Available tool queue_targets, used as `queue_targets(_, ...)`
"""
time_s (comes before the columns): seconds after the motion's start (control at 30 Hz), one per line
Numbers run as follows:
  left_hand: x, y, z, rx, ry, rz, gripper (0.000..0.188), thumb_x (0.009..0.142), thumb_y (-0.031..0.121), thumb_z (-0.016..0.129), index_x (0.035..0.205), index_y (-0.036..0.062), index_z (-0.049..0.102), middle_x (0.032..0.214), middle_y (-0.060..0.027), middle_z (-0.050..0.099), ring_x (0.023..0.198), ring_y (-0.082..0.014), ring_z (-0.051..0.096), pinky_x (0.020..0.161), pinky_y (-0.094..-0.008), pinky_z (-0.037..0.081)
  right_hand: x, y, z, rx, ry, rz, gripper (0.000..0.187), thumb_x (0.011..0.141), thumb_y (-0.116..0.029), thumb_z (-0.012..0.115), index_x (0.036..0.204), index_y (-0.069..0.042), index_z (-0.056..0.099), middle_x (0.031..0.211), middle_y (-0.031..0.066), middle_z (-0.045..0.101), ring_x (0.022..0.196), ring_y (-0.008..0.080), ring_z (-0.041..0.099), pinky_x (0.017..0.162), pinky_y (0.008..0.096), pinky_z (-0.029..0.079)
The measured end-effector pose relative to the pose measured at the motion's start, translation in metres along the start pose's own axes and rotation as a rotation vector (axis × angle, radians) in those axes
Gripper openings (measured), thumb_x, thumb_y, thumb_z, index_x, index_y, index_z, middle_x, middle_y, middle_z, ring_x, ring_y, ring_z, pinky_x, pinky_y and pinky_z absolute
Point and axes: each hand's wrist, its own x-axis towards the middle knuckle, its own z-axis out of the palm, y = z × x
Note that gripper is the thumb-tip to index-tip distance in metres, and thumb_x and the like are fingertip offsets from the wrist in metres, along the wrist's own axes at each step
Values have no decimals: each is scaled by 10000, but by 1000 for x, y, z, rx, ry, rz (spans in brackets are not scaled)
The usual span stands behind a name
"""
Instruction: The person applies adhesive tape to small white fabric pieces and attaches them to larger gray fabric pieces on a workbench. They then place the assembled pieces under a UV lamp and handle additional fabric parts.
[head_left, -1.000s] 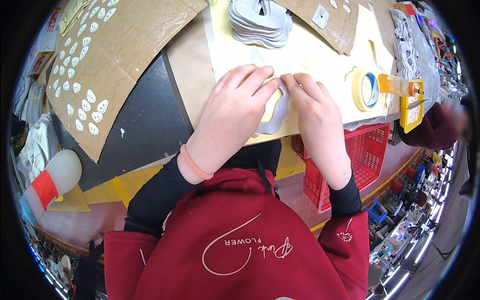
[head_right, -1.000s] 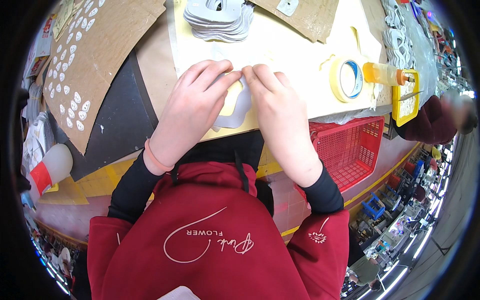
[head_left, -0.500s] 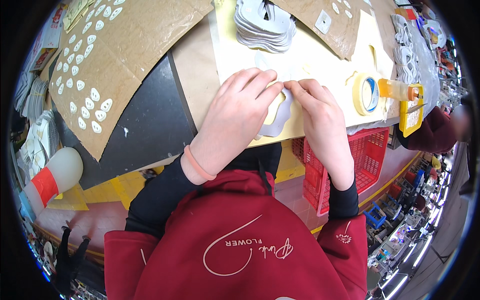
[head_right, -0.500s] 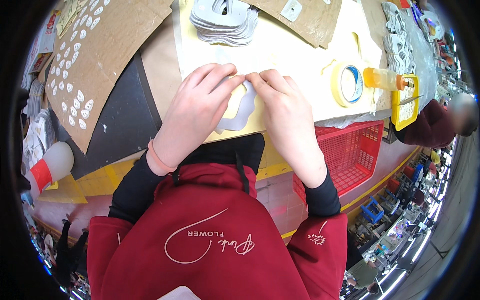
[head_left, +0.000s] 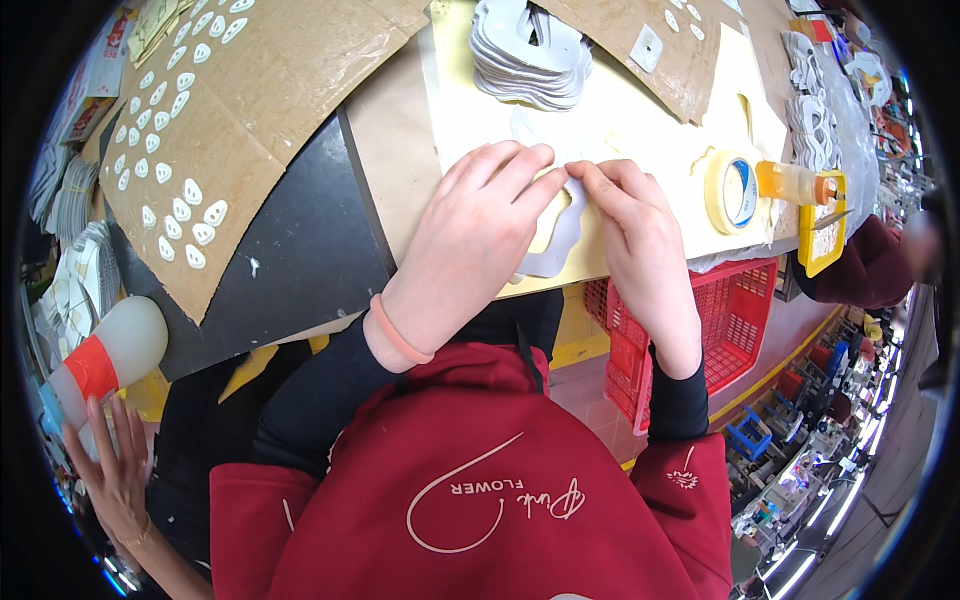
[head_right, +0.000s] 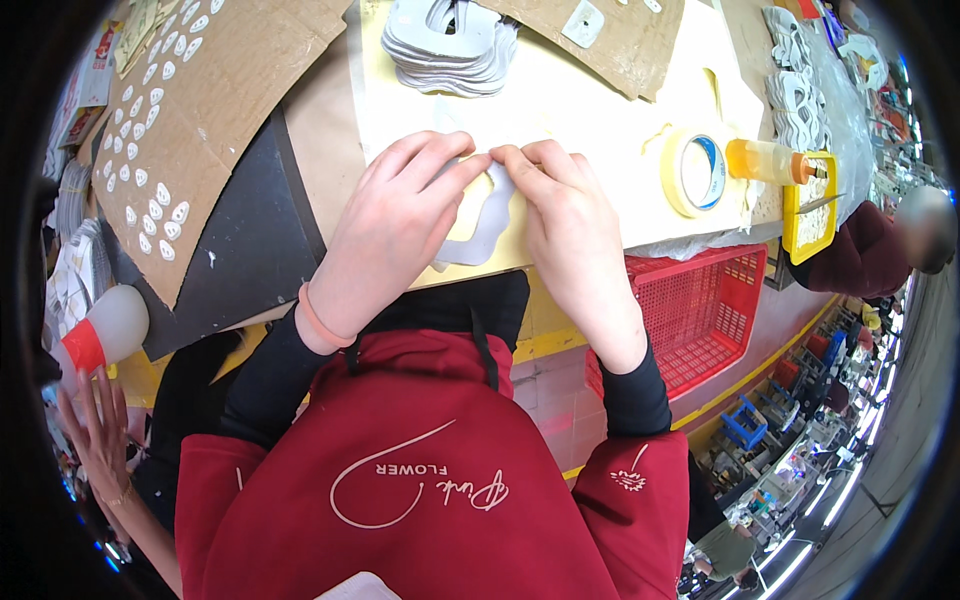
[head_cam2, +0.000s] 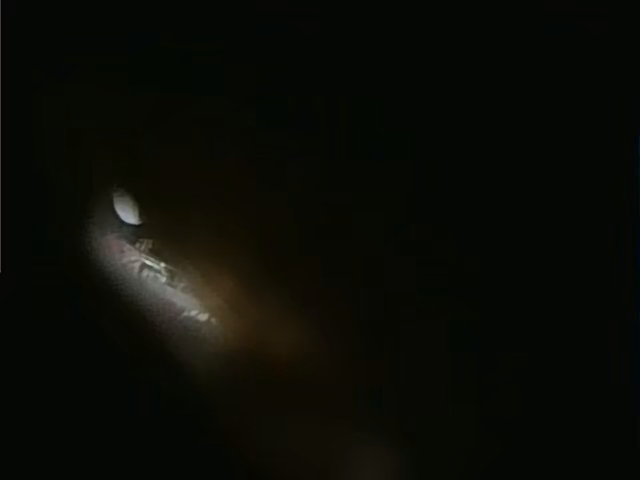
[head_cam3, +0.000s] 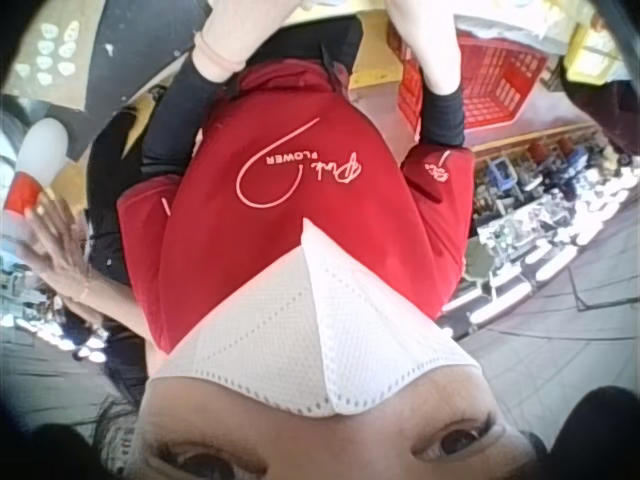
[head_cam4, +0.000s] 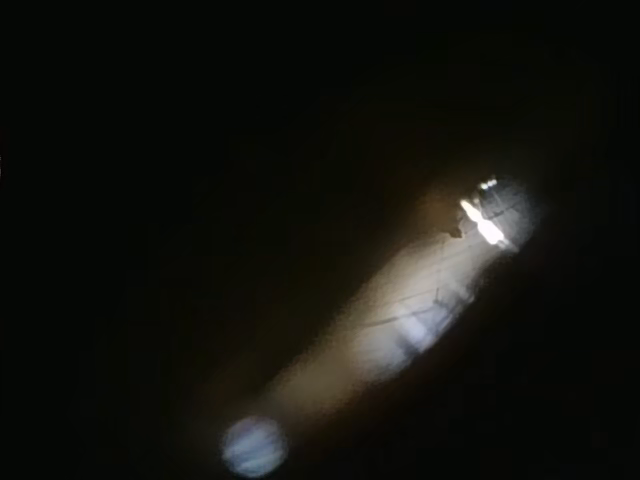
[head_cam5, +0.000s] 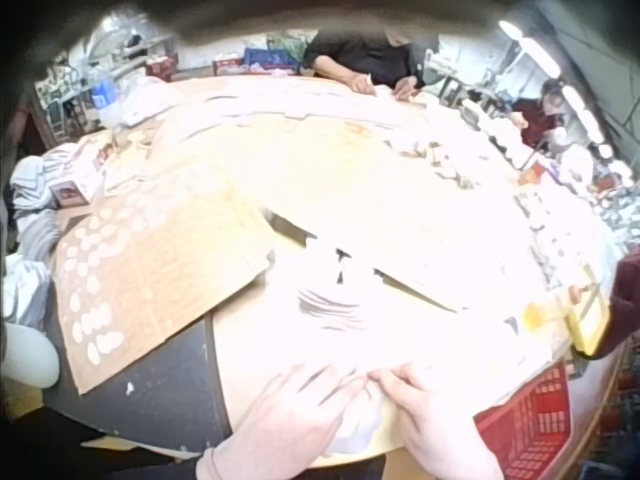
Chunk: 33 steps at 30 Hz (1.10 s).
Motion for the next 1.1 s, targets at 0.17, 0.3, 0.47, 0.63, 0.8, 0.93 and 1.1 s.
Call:
queue_targets(0.17,1,0,0,12,2,8,349,818,-4,630,1162,46,645,1160,-74,594,1092,-269,564,948,-383,480,0,-4,4,-31,35,10,432,807,74,539,1200,-67,650,1022,72,606,903,274,582,806,367,506)
queue_targets(0.3,1,0,-2,22,-19,10,351,793,17,618,1143,22,641,1173,-90,600,1127,-268,561,993,-383,461,3,-2,1,-19,7,2,433,805,74,544,1206,-58,644,1019,73,606,908,279,579,812,374,505)
queue_targets(0.47,1,1,-2,19,-23,-5,364,777,27,615,1139,8,639,1183,-99,602,1147,-271,557,1018,-384,451,-3,-1,1,13,4,20,419,804,76,544,1186,-50,661,1004,83,606,926,283,573,837,369,491)
queue_targets(0.63,0,2,-4,17,-42,-3,376,769,27,623,1143,7,638,1191,-101,596,1151,-274,552,1022,-388,449,-4,-3,0,91,9,78,388,850,77,528,1195,-31,668,1013,109,609,960,279,577,882,343,468)
queue_targets(0.8,2,2,-5,7,-41,-3,361,810,-6,620,1169,28,636,1178,-94,593,1128,-282,550,984,-392,463,-1,-5,7,70,53,71,374,841,48,544,1175,-57,675,991,84,614,901,276,580,826,366,494)
queue_targets(0.93,4,3,-6,-6,-70,-11,353,832,-22,613,1180,37,634,1167,-98,587,1115,-296,551,964,-399,465,-1,-3,4,74,45,54,350,865,41,538,1176,-42,674,985,87,615,897,259,581,807,345,495)
queue_targets(1.1,4,6,-8,-19,-88,-20,318,784,-21,634,1099,23,641,1177,-120,579,1114,-293,555,992,-401,457,-3,15,2,565,131,241,277,946,21,522,1186,7,659,955,59,602,855,128,578,760,264,475)
